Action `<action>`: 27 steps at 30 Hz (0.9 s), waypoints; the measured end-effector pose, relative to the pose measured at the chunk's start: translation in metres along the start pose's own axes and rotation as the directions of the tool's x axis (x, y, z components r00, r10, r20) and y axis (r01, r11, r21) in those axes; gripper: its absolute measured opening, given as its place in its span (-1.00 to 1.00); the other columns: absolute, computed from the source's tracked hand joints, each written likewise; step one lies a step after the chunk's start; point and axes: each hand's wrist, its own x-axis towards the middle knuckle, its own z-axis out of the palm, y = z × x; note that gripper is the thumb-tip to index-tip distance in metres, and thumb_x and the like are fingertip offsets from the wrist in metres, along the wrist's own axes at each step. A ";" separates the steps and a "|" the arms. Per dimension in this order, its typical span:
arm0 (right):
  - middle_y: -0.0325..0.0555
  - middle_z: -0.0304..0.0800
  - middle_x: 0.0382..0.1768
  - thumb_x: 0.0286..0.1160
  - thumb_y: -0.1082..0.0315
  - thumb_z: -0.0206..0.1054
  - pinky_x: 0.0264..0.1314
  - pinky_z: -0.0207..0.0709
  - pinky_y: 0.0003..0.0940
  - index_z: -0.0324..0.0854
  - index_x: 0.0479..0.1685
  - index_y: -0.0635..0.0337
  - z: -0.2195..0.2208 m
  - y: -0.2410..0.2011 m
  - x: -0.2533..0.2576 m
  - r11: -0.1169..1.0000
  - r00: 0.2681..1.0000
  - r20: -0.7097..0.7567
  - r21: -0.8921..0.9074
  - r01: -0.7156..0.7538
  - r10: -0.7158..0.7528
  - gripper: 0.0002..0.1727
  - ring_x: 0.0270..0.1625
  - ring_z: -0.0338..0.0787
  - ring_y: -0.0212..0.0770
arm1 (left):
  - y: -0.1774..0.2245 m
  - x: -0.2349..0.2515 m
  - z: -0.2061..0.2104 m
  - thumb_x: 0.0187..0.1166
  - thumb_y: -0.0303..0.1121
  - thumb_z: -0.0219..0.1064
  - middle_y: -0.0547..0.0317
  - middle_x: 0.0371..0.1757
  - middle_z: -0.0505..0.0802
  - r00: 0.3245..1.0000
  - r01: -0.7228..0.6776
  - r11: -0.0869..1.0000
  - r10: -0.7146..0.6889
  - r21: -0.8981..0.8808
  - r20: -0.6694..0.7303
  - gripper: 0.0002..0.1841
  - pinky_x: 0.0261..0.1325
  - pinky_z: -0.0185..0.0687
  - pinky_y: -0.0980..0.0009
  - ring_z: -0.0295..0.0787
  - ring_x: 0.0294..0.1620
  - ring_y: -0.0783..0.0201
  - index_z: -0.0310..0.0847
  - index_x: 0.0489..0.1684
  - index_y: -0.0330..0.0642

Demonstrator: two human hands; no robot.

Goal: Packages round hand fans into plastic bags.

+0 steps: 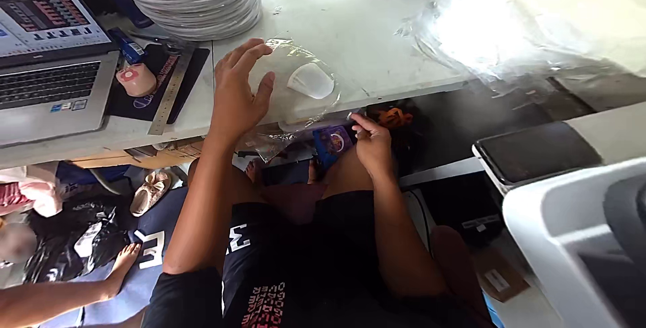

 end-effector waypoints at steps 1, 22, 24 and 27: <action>-0.07 0.78 0.38 0.72 0.47 0.14 0.40 0.68 -0.14 0.77 0.34 0.08 0.001 -0.002 -0.004 0.998 0.998 0.062 -0.056 -0.029 0.033 -0.63 0.30 0.81 -0.20 | 0.003 -0.013 -0.008 0.69 -0.22 0.22 0.08 0.57 0.67 0.999 -0.013 1.000 0.012 -0.026 -0.048 -0.61 0.69 0.32 -0.05 0.51 0.63 0.13 0.67 0.40 -0.13; -0.02 0.85 -0.22 0.53 0.10 0.47 -0.18 0.73 0.12 0.68 0.07 0.10 0.021 -0.035 -0.021 0.975 0.989 0.136 -0.222 -0.020 0.051 -0.68 -0.28 0.85 -0.02 | -0.036 -0.203 -0.002 0.62 -0.24 0.35 0.33 -0.20 0.90 0.891 0.433 0.868 -0.452 -0.243 -0.026 -0.83 -0.16 0.82 0.32 0.84 -0.27 0.41 0.83 -0.04 -0.02; -0.03 0.87 -0.20 0.65 0.10 0.34 -0.14 0.74 0.15 0.70 0.21 0.01 0.007 -0.014 -0.022 0.970 0.996 0.081 -0.243 -0.002 0.023 -0.69 -0.23 0.86 -0.03 | -0.048 -0.217 -0.006 0.65 -0.28 0.33 0.24 -0.20 0.89 0.867 0.444 0.855 -0.486 -0.267 -0.114 -0.80 -0.16 0.80 0.33 0.82 -0.29 0.39 0.78 0.01 -0.16; 0.10 0.79 0.29 0.67 0.34 0.21 0.23 0.68 0.29 0.50 0.64 0.01 -0.020 0.027 -0.021 0.940 0.983 0.131 -0.330 -0.081 0.131 -0.48 0.16 0.84 0.14 | -0.084 -0.259 -0.003 0.68 -0.34 0.27 0.19 -0.30 0.85 0.777 0.503 0.792 -0.589 -0.345 -0.220 -0.78 -0.24 0.79 0.32 0.79 -0.39 0.37 0.72 0.04 -0.28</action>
